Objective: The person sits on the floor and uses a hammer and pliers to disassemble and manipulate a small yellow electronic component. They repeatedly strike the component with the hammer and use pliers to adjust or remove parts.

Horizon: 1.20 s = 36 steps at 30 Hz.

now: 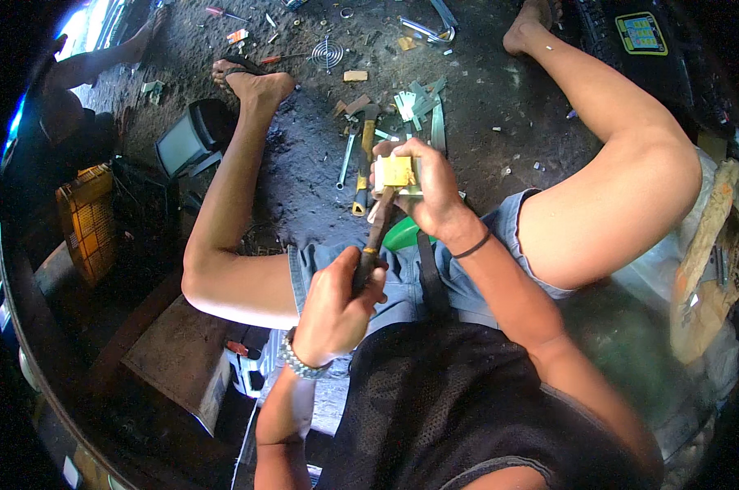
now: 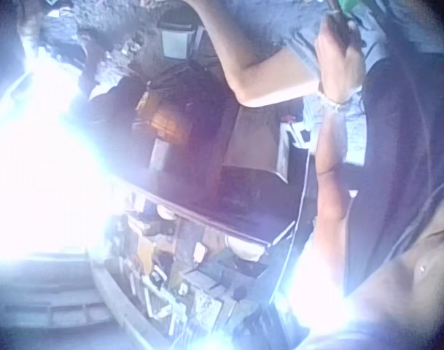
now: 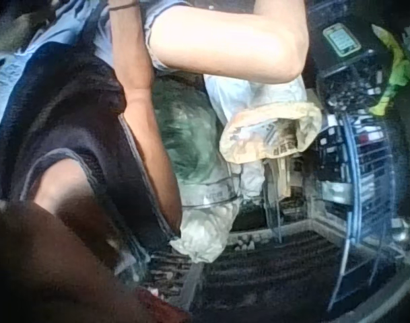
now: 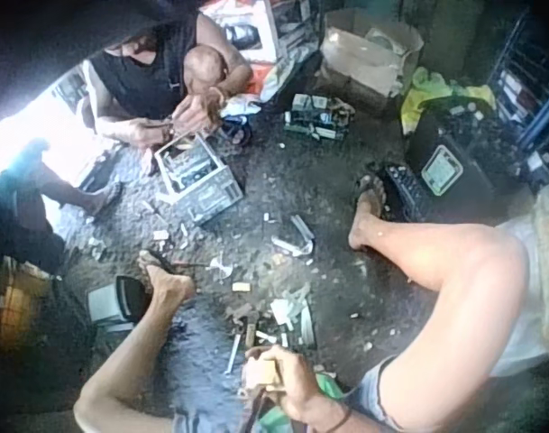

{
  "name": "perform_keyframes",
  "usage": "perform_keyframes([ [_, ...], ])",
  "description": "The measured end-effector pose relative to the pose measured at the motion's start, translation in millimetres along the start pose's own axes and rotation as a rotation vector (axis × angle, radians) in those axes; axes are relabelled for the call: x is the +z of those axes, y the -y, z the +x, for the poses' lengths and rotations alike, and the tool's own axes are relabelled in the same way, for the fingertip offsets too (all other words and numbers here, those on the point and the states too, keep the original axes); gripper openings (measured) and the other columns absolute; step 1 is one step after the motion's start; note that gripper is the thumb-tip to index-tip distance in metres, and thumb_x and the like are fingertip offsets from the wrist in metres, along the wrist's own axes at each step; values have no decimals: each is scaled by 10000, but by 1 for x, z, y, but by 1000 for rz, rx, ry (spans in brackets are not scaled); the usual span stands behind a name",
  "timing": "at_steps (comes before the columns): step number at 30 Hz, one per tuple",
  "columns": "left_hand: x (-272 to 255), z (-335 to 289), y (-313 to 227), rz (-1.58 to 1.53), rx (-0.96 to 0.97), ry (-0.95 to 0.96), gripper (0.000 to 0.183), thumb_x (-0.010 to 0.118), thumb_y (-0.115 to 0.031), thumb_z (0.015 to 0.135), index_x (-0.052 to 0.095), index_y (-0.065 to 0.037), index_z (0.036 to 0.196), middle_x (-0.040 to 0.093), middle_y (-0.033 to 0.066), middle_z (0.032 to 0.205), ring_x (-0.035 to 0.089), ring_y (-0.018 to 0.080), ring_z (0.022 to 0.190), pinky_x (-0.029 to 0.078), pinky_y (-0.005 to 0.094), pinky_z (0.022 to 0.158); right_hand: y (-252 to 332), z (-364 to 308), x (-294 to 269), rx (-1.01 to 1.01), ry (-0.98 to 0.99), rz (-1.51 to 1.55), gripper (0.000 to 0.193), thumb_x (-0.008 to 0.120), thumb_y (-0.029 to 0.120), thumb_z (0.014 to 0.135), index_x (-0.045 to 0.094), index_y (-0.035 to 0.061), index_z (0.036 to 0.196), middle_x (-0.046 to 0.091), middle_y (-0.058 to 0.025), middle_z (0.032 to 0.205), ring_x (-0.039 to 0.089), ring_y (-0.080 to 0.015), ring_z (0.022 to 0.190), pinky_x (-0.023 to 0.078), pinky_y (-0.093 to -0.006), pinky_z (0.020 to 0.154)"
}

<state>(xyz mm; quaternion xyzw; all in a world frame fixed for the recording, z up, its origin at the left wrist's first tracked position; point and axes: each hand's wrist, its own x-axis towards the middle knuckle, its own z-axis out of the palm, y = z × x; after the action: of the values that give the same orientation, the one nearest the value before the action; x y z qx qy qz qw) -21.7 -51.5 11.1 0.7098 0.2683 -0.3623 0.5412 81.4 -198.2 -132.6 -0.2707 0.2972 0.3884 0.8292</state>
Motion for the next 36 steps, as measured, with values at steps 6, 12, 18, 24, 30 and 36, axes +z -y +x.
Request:
perform_keyframes([
  [6,-10,14,-3,-121,-124,155,207,628,-190,1049,614,6,983,616,52,680,591,140,571,464,309,548,1,0,-8,-1,-41,-64,297,546,241,962,658,5,1103,684,-134,891,692,-258,805,584,-419,733],
  [12,-15,8,5,-513,-210,224,256,662,-223,1033,605,26,1031,612,55,813,599,137,643,467,284,530,6,2,-6,-27,33,-326,316,564,210,953,713,-49,1057,720,-154,868,722,-231,759,599,-357,728],
  [18,-39,16,16,-481,-175,314,275,663,-230,1039,599,34,1077,653,79,906,643,153,689,520,292,568,0,12,-11,68,52,-47,515,534,444,1023,710,-36,1089,715,-165,832,716,-246,740,603,-367,720],
  [24,-6,21,13,-498,-145,296,282,569,-254,1099,578,25,1134,698,87,1034,705,163,780,591,299,641,1,20,-21,-117,-138,-280,601,454,575,1049,682,20,1018,731,-166,820,730,-262,692,603,-371,673],
  [30,8,21,16,-432,-194,209,308,552,-290,1102,562,3,1196,703,108,1004,649,171,680,537,306,544,-13,27,-28,-136,-92,-277,463,415,430,1063,655,36,1016,721,-164,834,721,-260,723,591,-378,703],
  [36,-1,27,19,-614,-278,250,302,591,-329,1087,544,-33,1123,664,99,874,627,174,628,513,313,536,-3,29,-34,-128,-23,-496,445,380,382,1080,657,37,1040,708,-127,836,715,-230,717,593,-366,702],
])
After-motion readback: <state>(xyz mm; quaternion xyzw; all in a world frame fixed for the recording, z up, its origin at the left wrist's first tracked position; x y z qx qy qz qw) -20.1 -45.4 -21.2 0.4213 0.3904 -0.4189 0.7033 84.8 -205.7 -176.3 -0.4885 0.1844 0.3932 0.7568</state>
